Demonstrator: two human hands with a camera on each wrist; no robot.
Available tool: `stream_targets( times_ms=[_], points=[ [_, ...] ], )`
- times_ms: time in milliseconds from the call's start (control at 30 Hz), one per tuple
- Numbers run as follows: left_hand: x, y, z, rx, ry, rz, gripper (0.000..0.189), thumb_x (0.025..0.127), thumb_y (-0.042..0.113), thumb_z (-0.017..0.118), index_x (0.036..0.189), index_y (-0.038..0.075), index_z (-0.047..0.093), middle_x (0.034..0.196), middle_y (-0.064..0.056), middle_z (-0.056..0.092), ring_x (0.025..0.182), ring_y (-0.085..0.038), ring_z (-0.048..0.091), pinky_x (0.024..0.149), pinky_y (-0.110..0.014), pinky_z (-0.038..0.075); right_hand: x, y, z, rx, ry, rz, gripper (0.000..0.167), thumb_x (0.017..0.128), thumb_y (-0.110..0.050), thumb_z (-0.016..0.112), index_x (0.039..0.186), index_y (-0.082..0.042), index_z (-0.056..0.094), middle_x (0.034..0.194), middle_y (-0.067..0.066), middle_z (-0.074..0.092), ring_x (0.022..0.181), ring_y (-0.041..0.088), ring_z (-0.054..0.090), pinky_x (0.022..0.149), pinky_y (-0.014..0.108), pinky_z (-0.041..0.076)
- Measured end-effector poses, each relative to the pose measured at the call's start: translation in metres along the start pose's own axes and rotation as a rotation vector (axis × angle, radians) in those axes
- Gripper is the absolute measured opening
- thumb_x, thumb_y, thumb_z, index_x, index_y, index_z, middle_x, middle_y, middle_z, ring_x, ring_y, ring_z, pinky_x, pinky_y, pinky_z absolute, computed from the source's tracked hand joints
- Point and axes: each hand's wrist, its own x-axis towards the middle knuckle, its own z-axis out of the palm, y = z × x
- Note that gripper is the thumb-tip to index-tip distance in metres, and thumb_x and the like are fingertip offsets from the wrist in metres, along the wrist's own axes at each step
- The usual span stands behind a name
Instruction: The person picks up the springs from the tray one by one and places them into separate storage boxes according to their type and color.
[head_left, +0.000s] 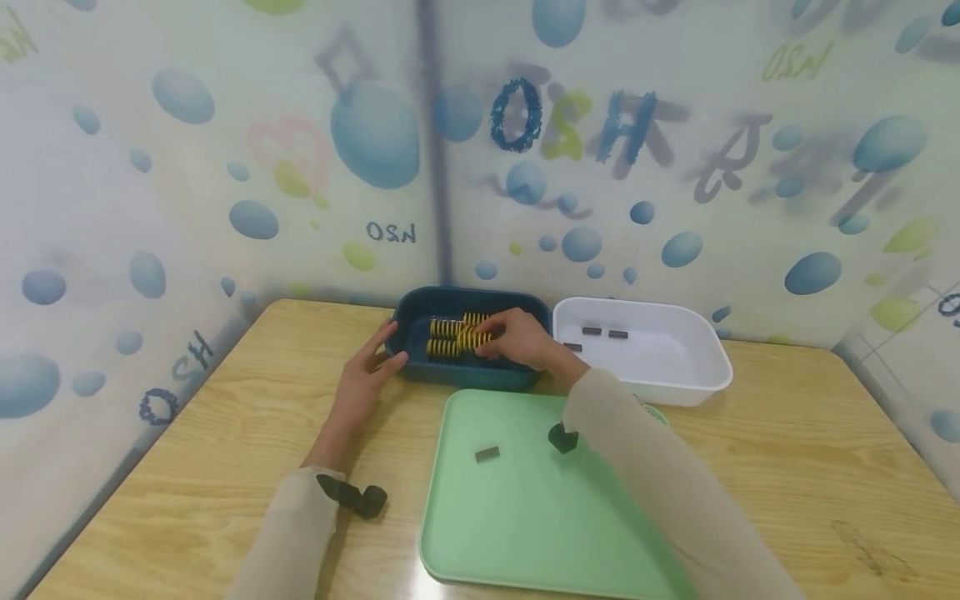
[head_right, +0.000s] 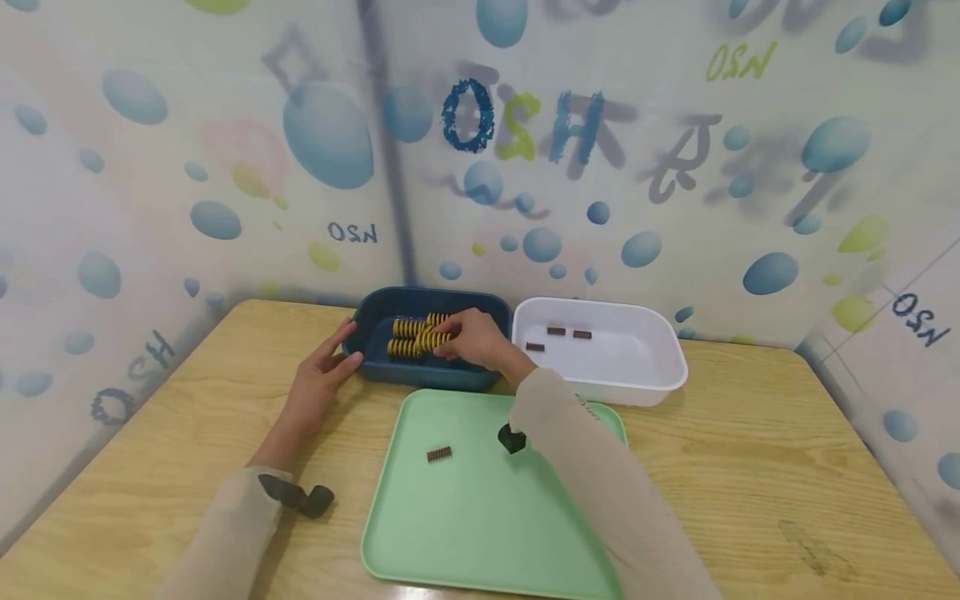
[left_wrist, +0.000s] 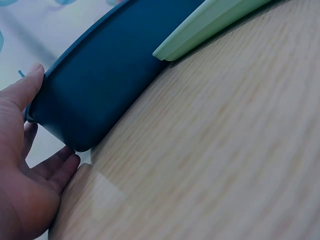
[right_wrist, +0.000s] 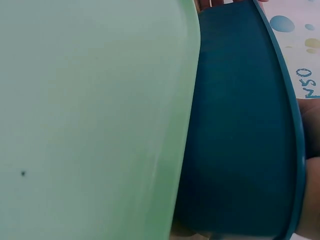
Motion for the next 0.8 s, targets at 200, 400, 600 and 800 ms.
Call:
stream_targets(
  times_ms=[200, 400, 600, 800],
  points=[
    [0.006, -0.014, -0.002, -0.003, 0.010, 0.012, 0.057, 0.095, 0.017, 0.061, 0.147, 0.013, 0.038, 0.158, 0.002, 0.020, 0.132, -0.034, 0.037, 0.103, -0.039, 0.039, 0.000, 0.000, 0.000, -0.061, 0.006, -0.001, 0.037, 0.082, -0.016, 0.078, 0.117, -0.011, 0.069, 0.107, 0.004, 0.068, 0.074, 0.012, 0.066, 0.077, 0.030, 0.052],
    [0.000, 0.005, 0.001, -0.020, -0.005, -0.013, 0.057, 0.096, 0.012, 0.060, 0.147, 0.006, 0.036, 0.158, 0.000, 0.019, 0.132, -0.038, 0.036, 0.105, -0.046, 0.035, 0.003, 0.001, 0.001, -0.121, 0.040, -0.010, 0.035, 0.080, -0.016, 0.079, 0.114, -0.011, 0.071, 0.113, 0.004, 0.067, 0.091, 0.013, 0.063, 0.084, 0.031, 0.050],
    [-0.004, 0.014, 0.002, 0.003, -0.006, -0.022, 0.056, 0.096, 0.011, 0.059, 0.147, 0.005, 0.036, 0.158, -0.003, 0.018, 0.132, -0.038, 0.036, 0.104, -0.043, 0.037, 0.005, 0.002, 0.003, -0.199, 0.056, -0.034, 0.034, 0.080, -0.018, 0.079, 0.112, -0.012, 0.072, 0.110, 0.002, 0.068, 0.105, 0.019, 0.057, 0.091, 0.034, 0.047],
    [-0.003, 0.010, 0.001, 0.004, -0.007, -0.016, 0.057, 0.096, 0.012, 0.059, 0.147, 0.006, 0.036, 0.158, -0.004, 0.018, 0.132, -0.038, 0.036, 0.104, -0.045, 0.037, 0.004, 0.002, 0.004, -0.226, 0.060, -0.033, 0.033, 0.080, -0.018, 0.079, 0.112, -0.011, 0.072, 0.112, 0.003, 0.067, 0.111, 0.021, 0.055, 0.097, 0.036, 0.043]
  ],
)
